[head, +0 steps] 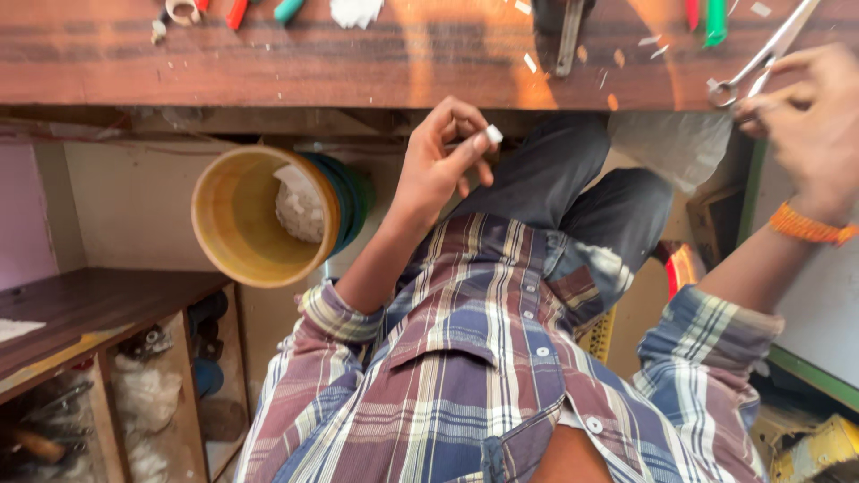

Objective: The person sits at a workbench assembling a small circular motor component, fitting small white strips into slots around its edge by hand. They pick up pieces one at a time, press them into place, and use scissors to trim the strips to size, setting finished pieces aside on the bench.

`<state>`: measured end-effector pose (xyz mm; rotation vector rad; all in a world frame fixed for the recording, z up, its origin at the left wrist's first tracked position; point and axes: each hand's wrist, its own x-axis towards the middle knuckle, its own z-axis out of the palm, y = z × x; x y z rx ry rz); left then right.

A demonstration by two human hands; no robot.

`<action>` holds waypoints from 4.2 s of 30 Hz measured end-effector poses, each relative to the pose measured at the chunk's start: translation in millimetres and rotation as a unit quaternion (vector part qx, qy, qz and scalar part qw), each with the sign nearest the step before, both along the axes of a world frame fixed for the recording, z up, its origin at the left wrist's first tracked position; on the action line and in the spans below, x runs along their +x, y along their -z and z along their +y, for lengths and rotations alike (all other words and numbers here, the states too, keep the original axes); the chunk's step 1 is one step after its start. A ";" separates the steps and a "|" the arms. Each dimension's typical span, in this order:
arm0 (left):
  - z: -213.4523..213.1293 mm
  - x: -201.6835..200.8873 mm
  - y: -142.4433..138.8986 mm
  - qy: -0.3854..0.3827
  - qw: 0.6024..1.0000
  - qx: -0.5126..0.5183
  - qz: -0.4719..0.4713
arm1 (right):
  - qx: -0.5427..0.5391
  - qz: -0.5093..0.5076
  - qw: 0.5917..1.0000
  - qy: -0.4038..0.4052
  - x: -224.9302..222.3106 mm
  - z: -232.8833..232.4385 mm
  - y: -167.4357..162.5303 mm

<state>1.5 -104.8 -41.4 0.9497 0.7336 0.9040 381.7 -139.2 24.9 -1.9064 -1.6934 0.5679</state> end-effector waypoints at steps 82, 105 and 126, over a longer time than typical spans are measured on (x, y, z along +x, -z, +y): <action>-2.2 12.9 -48.8 0.049 0.979 0.183 0.076 | 0.285 0.144 0.945 -0.067 -197.0 -32.9 -11.5; -8.6 -10.0 -77.7 0.084 0.953 0.262 0.128 | 0.245 0.299 0.918 -0.087 -194.4 -44.0 12.7; -11.1 -10.9 -70.9 0.106 0.958 0.247 0.096 | -0.096 0.756 0.645 -0.050 -190.0 -49.0 37.1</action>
